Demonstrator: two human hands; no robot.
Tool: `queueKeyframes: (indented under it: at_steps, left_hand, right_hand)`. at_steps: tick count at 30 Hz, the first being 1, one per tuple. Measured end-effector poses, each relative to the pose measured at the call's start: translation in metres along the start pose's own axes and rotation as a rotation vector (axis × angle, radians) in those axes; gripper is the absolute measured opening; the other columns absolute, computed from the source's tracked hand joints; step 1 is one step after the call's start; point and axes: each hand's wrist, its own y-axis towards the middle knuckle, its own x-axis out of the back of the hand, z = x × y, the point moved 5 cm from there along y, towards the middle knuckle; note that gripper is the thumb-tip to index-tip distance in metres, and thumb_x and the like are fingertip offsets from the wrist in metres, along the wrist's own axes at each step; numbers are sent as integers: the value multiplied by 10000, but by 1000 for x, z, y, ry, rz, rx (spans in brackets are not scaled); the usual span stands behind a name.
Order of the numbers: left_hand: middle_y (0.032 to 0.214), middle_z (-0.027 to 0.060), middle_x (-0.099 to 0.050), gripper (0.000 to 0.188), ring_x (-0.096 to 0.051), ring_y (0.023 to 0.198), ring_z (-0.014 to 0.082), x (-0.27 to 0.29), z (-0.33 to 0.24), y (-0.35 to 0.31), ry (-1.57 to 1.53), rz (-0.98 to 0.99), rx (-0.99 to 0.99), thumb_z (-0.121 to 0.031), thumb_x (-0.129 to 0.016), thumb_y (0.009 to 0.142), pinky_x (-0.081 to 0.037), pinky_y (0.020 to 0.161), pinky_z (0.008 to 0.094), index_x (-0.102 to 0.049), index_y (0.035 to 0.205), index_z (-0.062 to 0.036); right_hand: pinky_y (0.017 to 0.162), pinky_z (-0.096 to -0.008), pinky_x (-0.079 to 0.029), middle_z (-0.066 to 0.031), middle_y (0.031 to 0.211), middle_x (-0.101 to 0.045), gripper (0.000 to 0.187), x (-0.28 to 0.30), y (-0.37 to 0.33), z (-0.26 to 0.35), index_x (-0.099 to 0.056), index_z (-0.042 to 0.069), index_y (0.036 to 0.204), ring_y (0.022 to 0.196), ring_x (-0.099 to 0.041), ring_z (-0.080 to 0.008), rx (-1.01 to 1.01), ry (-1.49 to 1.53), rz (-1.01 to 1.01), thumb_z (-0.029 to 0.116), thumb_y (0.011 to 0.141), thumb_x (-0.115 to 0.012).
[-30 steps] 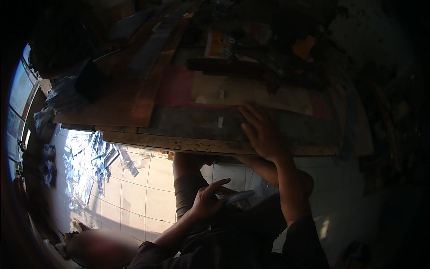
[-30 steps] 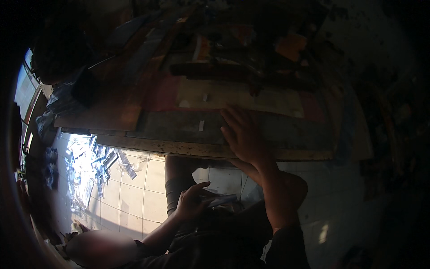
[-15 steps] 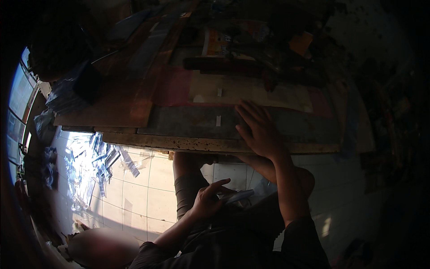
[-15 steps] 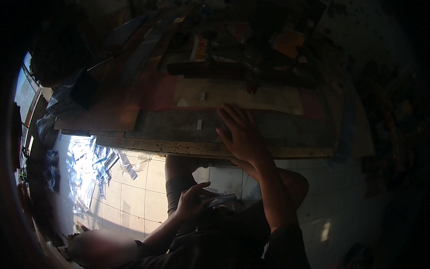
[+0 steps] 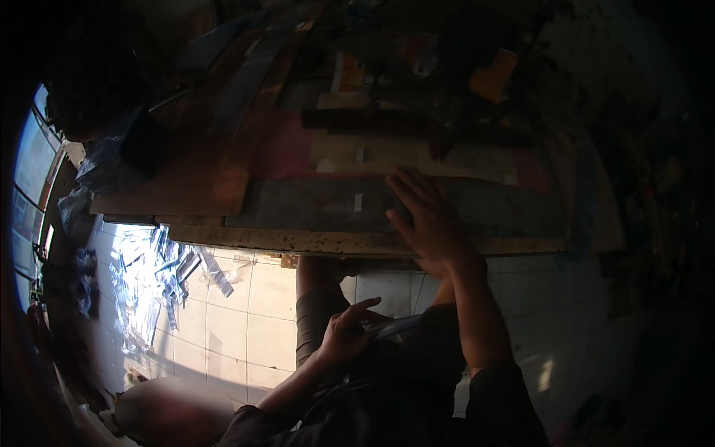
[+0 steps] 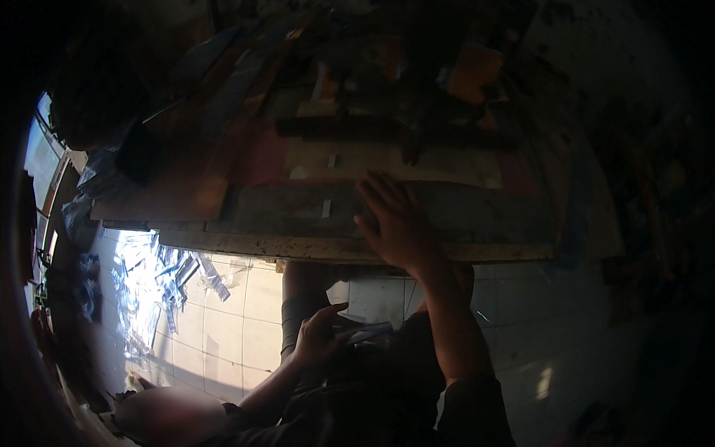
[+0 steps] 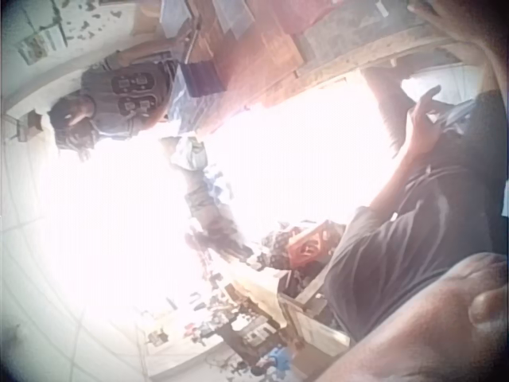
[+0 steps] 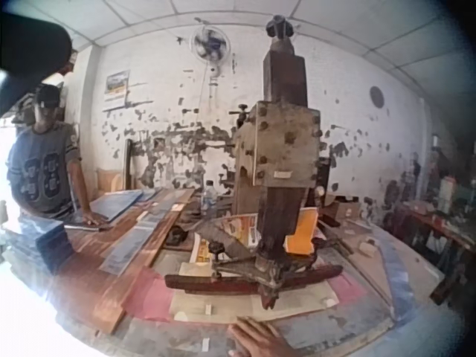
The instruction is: The person sits on the floor and applies a transparent film to a wooden board clamped in a vise. They smooth the film with their hands, peel back sections to adjust the position, and re-adhere the material to the surface.
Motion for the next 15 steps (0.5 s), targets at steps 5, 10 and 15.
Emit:
queueKeyframes:
  at_steps: [5, 10, 15]
  left_hand:
    - [1056, 120, -780, 626, -773, 950, 220, -4, -2, 2, 20, -37, 14, 67, -675, 790, -610, 818, 330, -579, 1396, -57]
    - [1033, 133, -773, 589, -771, 951, 215, -6, 0, -3, 62, -68, 118, 32, -681, 817, -612, 836, 344, -595, 1390, -72]
    - [1047, 131, -773, 574, -770, 944, 198, -5, 5, -4, 33, -59, 203, 26, -672, 831, -610, 835, 336, -591, 1393, -57]
  right_hand:
    - [1238, -486, -289, -172, 1575, -456, 545, -3, -2, -3, -514, 29, 1481, 1492, -387, -324, -5, 3, -20, 298, 1015, -605]
    - [1231, -482, -301, -167, 1558, -480, 536, 1, -2, 0, -524, 28, 1472, 1487, -394, -328, 4, 18, -47, 272, 1005, -622]
    - [1211, -491, -334, -156, 1498, -551, 463, 7, -16, 2, -596, 10, 1392, 1438, -463, -327, 9, 141, -84, 235, 991, -654]
